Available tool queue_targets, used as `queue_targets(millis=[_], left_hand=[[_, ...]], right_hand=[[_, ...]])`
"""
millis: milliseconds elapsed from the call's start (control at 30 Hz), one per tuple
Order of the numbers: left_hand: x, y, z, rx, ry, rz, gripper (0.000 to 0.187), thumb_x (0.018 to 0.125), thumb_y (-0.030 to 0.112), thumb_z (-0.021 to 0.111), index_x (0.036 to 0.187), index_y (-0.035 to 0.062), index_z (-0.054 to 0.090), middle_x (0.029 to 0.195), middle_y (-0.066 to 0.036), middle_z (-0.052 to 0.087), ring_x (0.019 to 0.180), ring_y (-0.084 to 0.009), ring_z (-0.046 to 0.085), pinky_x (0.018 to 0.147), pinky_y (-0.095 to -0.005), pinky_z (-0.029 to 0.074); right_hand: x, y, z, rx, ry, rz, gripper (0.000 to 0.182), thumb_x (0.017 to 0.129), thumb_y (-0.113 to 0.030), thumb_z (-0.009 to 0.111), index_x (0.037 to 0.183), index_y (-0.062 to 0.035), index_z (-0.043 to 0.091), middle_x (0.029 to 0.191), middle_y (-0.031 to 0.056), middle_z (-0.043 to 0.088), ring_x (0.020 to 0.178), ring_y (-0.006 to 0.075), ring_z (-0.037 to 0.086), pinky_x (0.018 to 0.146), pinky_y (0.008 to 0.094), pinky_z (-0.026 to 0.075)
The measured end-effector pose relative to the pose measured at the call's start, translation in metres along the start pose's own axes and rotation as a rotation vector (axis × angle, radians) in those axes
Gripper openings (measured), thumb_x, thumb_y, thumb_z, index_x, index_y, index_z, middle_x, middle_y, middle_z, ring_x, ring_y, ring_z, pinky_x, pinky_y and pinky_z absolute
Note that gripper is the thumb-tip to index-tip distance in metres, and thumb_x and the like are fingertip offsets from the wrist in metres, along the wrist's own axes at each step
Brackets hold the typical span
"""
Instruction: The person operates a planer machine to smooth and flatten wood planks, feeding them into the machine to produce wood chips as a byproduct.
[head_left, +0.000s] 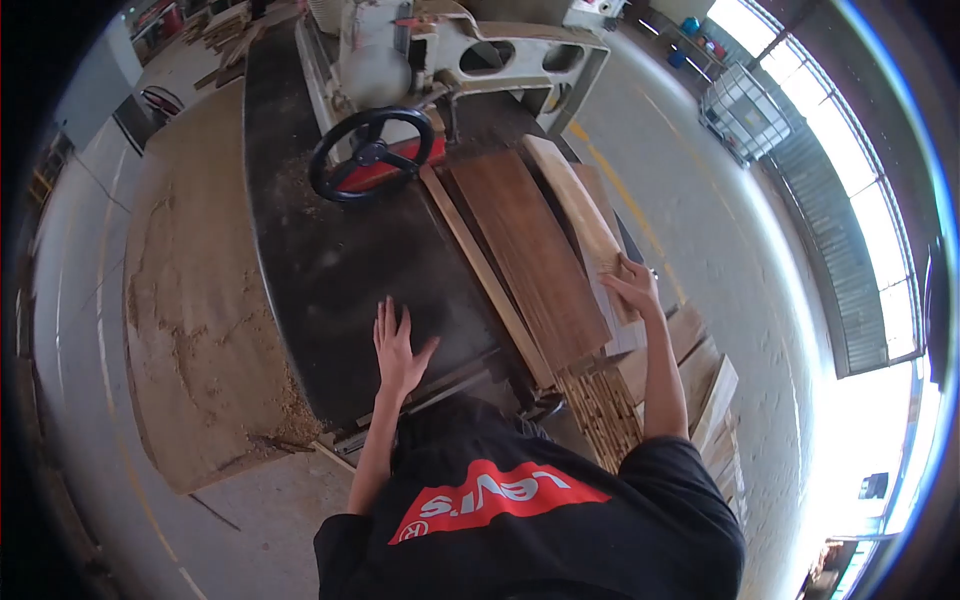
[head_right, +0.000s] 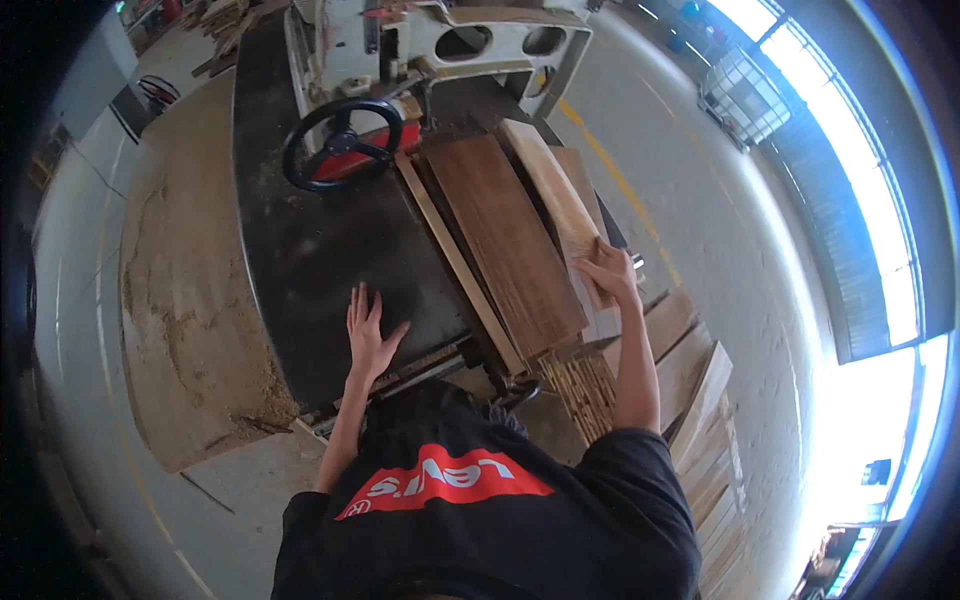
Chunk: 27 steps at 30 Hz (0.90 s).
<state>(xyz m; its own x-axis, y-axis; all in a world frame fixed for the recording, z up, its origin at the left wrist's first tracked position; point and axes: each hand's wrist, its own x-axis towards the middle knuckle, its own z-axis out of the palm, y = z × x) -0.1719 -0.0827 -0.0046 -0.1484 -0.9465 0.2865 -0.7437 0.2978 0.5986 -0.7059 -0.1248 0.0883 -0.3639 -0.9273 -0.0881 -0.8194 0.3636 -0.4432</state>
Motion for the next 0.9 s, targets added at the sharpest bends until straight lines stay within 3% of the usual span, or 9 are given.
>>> queue_targets(millis=[33,133,200,300,333,367,567,667,900], left_hand=[[-0.002,0.008,-0.011,-0.067,0.038,-0.014,0.070,0.095,0.039,0.084,0.146,-0.0038,0.065,0.164,-0.031,0.049,0.156,-0.0460,0.044,0.124,-0.0568,0.038],[-0.009,0.038,-0.048,-0.735,-0.147,-0.417,0.063,0.097,0.036,0.084,0.143,-0.0030,0.068,0.151,-0.027,0.064,0.145,-0.0374,0.060,0.116,-0.0501,0.047],[-0.025,0.040,-0.047,-0.908,-0.198,-0.396,0.060,0.097,0.033,0.084,0.143,-0.0031,0.069,0.147,-0.023,0.069,0.140,-0.0325,0.064,0.113,-0.0468,0.050],[-0.031,0.068,-0.072,-0.901,-0.366,-0.378,0.061,0.096,0.031,0.085,0.144,-0.0022,0.068,0.148,-0.020,0.070,0.140,-0.0297,0.065,0.113,-0.0460,0.050],[-0.032,0.082,-0.084,-0.855,-0.434,-0.376,0.062,0.096,0.031,0.086,0.145,-0.0018,0.068,0.149,-0.019,0.070,0.141,-0.0295,0.064,0.114,-0.0464,0.050],[-0.035,0.089,-0.086,-0.864,-0.481,-0.317,0.085,0.091,0.038,0.090,0.156,-0.0035,0.056,0.151,-0.022,0.067,0.143,-0.0337,0.062,0.118,-0.0482,0.047],[-0.042,0.139,-0.090,-0.551,-0.455,0.188,0.159,0.066,0.066,0.099,0.172,-0.0081,0.006,0.175,-0.037,0.022,0.165,-0.0498,0.021,0.133,-0.0560,0.025],[-0.062,0.148,-0.087,-0.509,-0.423,0.188,0.174,0.056,0.071,0.100,0.172,-0.0078,-0.003,0.175,-0.043,0.003,0.165,-0.0583,0.006,0.134,-0.0601,0.018],[-0.100,0.151,-0.072,-0.429,-0.308,-0.029,0.179,0.052,0.067,0.104,0.171,-0.0080,-0.007,0.172,-0.048,0.002,0.163,-0.0615,0.006,0.131,-0.0620,0.024]], right_hand=[[0.007,0.000,-0.009,0.267,-0.088,0.078,0.086,0.082,-0.058,0.087,0.147,-0.0058,0.067,0.128,0.0172,0.076,0.119,0.0324,0.073,0.104,0.0481,0.059],[-0.015,0.002,-0.026,1.046,-0.303,0.275,0.071,0.091,-0.055,0.083,0.138,-0.0035,0.071,0.120,0.0147,0.080,0.107,0.0278,0.078,0.096,0.0432,0.064],[-0.063,-0.020,-0.012,1.534,-0.371,0.275,0.059,0.096,-0.050,0.080,0.134,-0.0046,0.073,0.120,0.0133,0.080,0.104,0.0262,0.079,0.093,0.0411,0.065],[-0.133,-0.018,0.027,1.802,-0.392,0.302,0.064,0.104,-0.052,0.066,0.146,-0.0041,0.065,0.134,0.0148,0.075,0.117,0.0291,0.075,0.101,0.0469,0.062],[-0.167,-0.031,0.042,1.793,-0.271,0.317,0.070,0.104,-0.054,0.065,0.151,-0.0031,0.060,0.140,0.0170,0.071,0.123,0.0310,0.072,0.105,0.0483,0.060],[-0.196,-0.054,0.054,1.777,-0.156,0.330,0.076,0.103,-0.056,0.064,0.156,-0.0022,0.055,0.147,0.0193,0.067,0.128,0.0329,0.070,0.108,0.0497,0.058],[-0.258,-0.124,0.102,2.019,-0.604,0.243,0.086,0.099,-0.057,0.064,0.158,0.0039,0.048,0.152,0.0258,0.062,0.131,0.0373,0.067,0.114,0.0515,0.054],[-0.268,-0.150,0.092,1.833,-0.649,0.433,0.084,0.101,-0.056,0.063,0.158,0.0036,0.049,0.150,0.0247,0.064,0.130,0.0354,0.068,0.113,0.0494,0.054],[-0.255,-0.157,0.111,1.784,-0.911,0.432,0.070,0.110,-0.051,0.056,0.157,-0.0002,0.053,0.150,0.0210,0.066,0.132,0.0316,0.068,0.116,0.0464,0.054]])
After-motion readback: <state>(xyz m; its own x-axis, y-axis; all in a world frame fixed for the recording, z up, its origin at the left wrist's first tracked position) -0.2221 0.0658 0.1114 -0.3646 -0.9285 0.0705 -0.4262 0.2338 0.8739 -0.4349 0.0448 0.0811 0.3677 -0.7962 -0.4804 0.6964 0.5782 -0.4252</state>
